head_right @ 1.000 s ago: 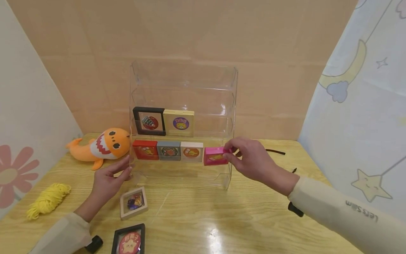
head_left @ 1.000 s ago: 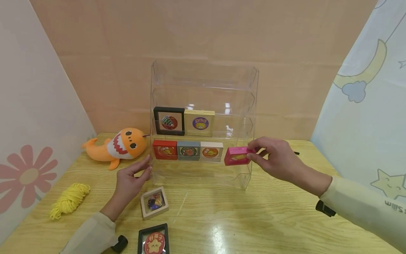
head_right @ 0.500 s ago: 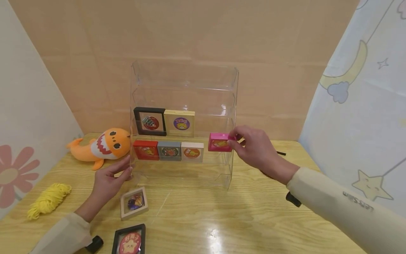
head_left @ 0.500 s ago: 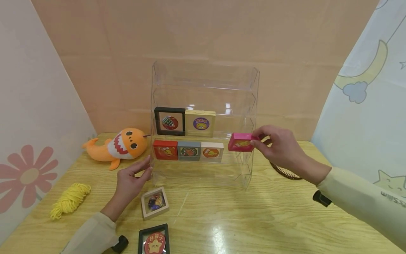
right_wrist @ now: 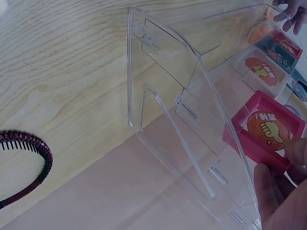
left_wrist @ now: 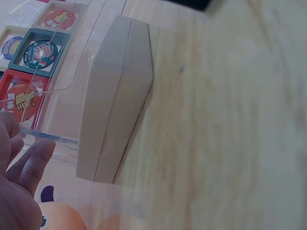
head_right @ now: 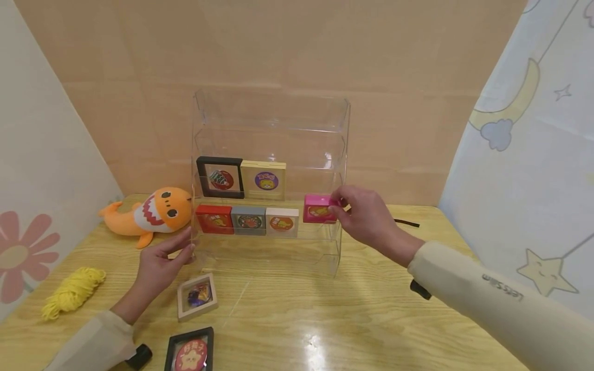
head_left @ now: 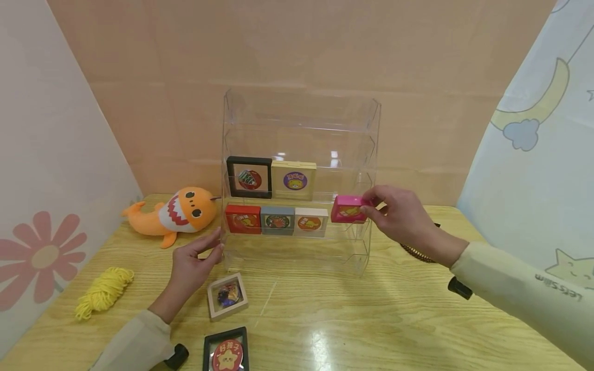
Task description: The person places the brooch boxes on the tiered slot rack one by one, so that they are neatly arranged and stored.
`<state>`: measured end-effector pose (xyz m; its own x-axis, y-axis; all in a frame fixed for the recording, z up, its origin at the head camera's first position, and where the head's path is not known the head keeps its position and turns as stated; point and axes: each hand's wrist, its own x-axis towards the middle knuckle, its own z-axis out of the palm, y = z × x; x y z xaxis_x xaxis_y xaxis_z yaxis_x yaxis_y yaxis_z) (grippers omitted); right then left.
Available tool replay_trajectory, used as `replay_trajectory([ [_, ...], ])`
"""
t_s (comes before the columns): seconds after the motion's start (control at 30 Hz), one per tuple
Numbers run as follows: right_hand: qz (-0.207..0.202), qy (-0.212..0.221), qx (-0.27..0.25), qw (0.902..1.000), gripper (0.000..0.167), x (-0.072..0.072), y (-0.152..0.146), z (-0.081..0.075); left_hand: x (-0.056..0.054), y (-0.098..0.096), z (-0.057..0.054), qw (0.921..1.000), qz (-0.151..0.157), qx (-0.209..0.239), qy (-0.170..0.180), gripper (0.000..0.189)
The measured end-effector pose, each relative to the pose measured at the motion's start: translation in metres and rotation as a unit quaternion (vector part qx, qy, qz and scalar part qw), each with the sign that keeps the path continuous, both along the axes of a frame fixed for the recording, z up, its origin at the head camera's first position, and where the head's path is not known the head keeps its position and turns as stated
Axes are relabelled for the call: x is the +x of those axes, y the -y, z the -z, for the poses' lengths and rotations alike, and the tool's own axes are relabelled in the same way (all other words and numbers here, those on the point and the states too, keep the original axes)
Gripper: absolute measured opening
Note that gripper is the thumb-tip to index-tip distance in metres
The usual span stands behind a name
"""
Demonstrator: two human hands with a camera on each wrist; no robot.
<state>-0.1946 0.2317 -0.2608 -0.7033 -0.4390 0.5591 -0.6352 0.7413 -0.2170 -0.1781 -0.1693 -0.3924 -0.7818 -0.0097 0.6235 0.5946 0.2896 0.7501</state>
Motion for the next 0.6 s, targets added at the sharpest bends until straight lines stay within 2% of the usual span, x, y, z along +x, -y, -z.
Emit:
replay_trajectory([
  [0.23, 0.027, 0.009, 0.037, 0.9989, 0.020, 0.002, 0.004, 0.003, 0.011, -0.007, -0.018, 0.9999, 0.006, 0.000, -0.015, 0.035],
  [0.47, 0.047, -0.046, 0.073, 0.9952, 0.018, 0.001, 0.006, 0.008, 0.012, -0.007, -0.020, 0.9998, -0.007, -0.014, -0.015, 0.034],
  [0.6, 0.069, -0.053, 0.077, 0.9932, 0.018, 0.000, 0.007, 0.012, 0.012, -0.007, -0.019, 0.9996, -0.010, -0.020, -0.015, 0.034],
])
